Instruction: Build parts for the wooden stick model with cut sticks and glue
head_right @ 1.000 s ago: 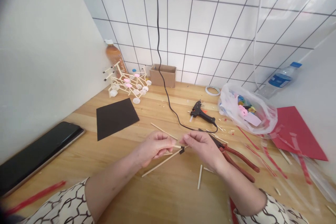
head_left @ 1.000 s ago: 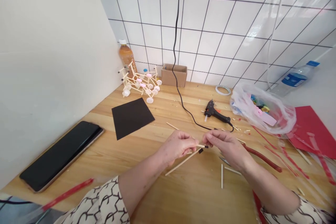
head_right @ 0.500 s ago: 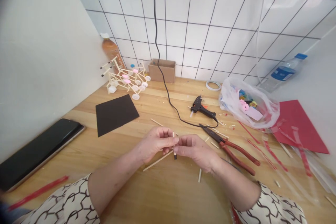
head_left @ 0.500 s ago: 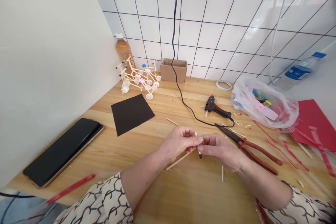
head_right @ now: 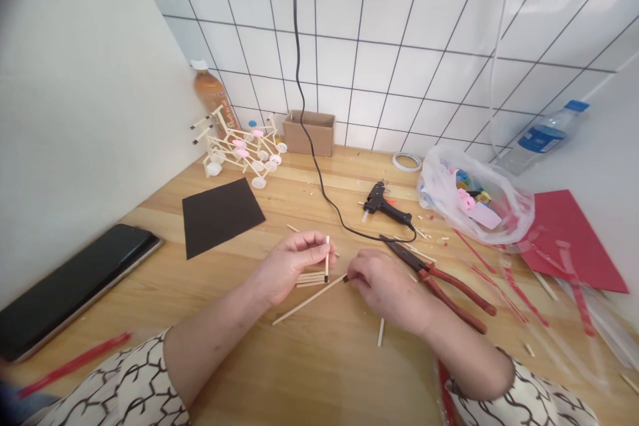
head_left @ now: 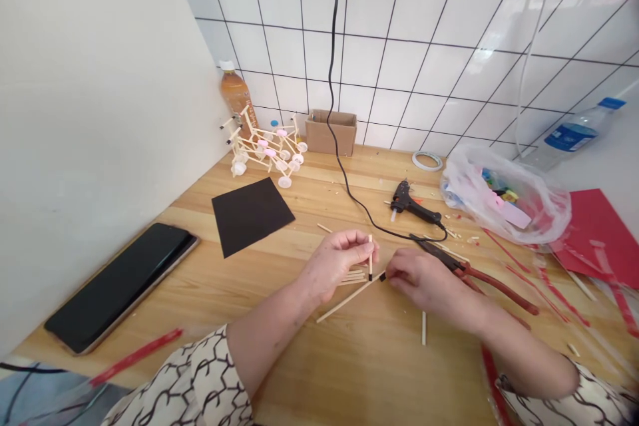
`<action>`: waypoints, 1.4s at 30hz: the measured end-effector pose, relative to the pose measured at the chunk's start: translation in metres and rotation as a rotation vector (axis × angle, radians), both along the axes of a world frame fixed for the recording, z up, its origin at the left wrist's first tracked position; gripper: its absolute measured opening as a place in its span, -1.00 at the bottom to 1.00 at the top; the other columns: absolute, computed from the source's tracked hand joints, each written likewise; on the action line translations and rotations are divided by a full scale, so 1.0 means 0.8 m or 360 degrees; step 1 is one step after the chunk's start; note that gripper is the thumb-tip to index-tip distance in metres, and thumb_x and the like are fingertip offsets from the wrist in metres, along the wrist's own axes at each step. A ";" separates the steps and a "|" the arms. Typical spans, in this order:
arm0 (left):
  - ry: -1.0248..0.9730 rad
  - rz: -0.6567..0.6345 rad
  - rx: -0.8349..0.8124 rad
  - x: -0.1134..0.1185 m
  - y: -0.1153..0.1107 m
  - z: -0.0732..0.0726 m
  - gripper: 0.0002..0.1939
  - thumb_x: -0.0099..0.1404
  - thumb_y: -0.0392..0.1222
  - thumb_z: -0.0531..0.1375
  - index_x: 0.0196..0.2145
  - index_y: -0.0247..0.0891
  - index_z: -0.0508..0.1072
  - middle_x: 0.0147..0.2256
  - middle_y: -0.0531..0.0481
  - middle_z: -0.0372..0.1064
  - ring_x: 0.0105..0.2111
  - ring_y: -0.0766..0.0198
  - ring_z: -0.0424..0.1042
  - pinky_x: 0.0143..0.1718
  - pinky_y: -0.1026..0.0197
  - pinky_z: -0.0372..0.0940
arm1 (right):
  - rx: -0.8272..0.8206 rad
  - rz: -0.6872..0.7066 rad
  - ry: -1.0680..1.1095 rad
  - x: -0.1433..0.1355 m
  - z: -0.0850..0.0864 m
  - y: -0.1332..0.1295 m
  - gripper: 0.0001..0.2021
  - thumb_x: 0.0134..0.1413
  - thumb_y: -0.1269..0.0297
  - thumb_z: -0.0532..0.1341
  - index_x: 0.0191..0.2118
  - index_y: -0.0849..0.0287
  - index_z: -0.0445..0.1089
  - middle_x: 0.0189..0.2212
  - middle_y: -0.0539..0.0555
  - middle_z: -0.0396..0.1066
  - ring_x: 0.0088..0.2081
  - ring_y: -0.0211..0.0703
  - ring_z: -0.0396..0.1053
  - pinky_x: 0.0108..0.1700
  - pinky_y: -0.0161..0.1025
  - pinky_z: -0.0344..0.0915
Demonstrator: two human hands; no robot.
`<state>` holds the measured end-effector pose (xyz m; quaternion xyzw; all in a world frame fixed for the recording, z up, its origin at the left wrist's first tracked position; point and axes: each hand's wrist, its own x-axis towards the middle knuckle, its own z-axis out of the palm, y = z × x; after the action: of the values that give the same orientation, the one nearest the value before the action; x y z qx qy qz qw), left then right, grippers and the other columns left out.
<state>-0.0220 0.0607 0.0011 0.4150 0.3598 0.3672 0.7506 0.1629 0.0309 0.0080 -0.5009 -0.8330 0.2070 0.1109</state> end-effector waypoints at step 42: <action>0.0121 -0.0184 -0.0100 0.003 -0.006 -0.004 -0.71 -0.15 -0.26 0.37 -0.41 -0.37 0.46 -0.57 0.07 0.37 -0.58 0.46 0.27 -0.51 0.36 0.14 | -0.0684 -0.0688 0.1260 -0.016 0.004 -0.006 -0.86 -0.08 0.25 0.23 -0.42 0.22 0.34 -0.55 -0.07 0.32 -0.52 -0.35 0.21 -0.46 -0.36 0.11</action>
<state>-0.0194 0.0560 -0.0019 0.4250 0.3748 0.2958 0.7691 0.1501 0.0262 0.0111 -0.5567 -0.5426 0.5205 0.3532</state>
